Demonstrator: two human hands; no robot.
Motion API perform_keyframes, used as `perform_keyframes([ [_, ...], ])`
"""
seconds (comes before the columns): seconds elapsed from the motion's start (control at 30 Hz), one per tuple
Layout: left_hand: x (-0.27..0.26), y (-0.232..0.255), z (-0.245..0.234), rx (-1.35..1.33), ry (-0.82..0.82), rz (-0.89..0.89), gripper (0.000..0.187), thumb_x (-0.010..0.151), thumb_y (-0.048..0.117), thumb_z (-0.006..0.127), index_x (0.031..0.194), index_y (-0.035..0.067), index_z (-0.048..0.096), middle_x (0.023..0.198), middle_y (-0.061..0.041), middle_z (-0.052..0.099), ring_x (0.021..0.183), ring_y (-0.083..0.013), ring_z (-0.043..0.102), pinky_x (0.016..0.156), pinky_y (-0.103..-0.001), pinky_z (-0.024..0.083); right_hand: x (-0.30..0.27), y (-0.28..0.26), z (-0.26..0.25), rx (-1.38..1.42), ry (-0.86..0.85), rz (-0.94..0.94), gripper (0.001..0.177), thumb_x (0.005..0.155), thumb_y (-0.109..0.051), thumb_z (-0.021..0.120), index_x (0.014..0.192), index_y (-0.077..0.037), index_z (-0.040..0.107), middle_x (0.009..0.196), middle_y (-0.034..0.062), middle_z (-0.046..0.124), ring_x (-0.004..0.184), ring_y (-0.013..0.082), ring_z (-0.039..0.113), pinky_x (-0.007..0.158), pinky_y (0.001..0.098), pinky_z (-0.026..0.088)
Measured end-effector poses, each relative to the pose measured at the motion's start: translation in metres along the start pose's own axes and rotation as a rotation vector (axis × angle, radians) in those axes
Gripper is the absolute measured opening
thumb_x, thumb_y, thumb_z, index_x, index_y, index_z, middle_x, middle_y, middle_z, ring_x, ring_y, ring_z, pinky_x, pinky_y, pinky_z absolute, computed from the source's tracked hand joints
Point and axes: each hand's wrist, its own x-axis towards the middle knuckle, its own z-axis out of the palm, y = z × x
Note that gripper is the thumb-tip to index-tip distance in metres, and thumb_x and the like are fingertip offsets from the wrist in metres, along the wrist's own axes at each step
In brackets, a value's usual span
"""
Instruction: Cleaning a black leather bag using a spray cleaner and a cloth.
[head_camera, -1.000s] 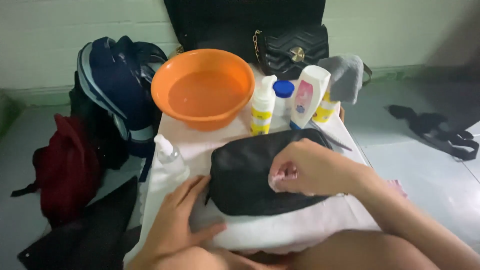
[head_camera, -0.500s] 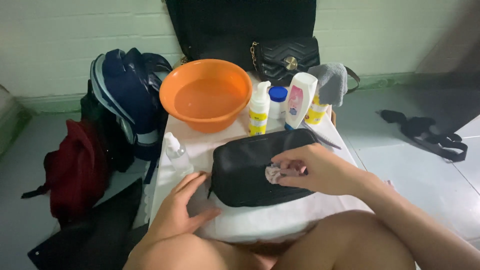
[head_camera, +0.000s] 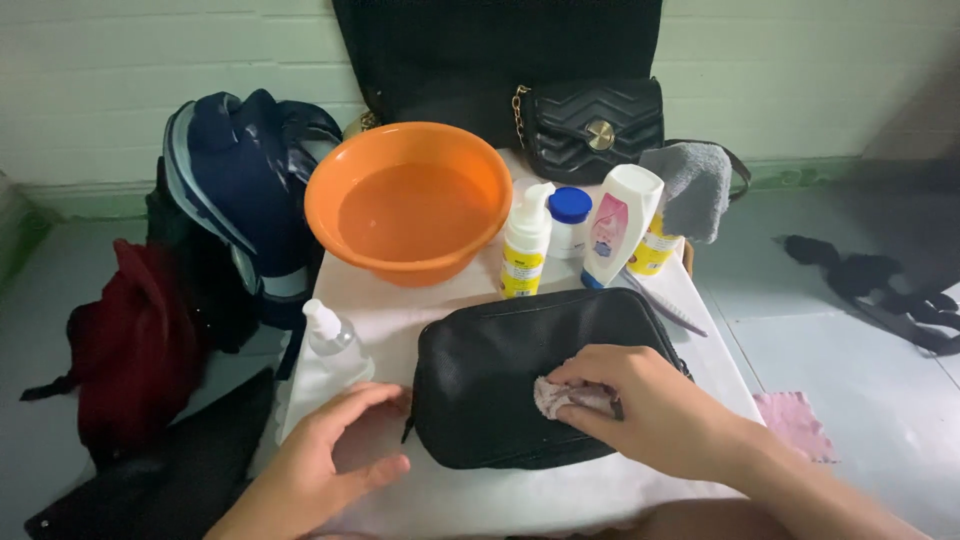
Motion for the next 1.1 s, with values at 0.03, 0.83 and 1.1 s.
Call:
perform_keyframes([
  [0.03,0.002,-0.002,0.0,-0.059,-0.014,-0.056,0.076,0.072,0.035,0.09,0.138,0.015,0.061,0.139,-0.001,0.073,0.126,-0.012,0.073,0.109,-0.032,0.052,0.0,0.0,0.0,0.008,-0.019,0.04,0.03,0.081,-0.025,0.077,0.109,-0.019,0.083,0.104,-0.0079,0.087,0.082,0.0063,0.083,0.074,0.0214,0.066],
  [0.83,0.021,0.024,0.009,0.065,-0.067,-0.14,0.121,0.056,0.028,0.104,0.158,0.028,0.039,0.101,0.001,0.072,0.079,-0.0133,0.067,0.069,-0.028,0.05,0.029,0.026,-0.006,-0.187,0.434,0.086,0.02,0.084,-0.016,0.071,0.099,-0.006,0.079,0.108,0.0094,0.074,0.086,0.0279,0.07,0.076,0.0398,0.056],
  [1.1,0.02,0.023,0.008,0.019,-0.048,-0.125,0.11,0.061,0.021,0.099,0.156,0.024,0.045,0.102,0.0,0.072,0.078,-0.0134,0.065,0.068,-0.027,0.05,0.047,-0.007,0.021,-0.016,0.173,-0.126,0.013,0.086,-0.012,0.069,0.097,-0.011,0.076,0.102,0.0002,0.079,0.08,0.0148,0.077,0.073,0.0289,0.062],
])
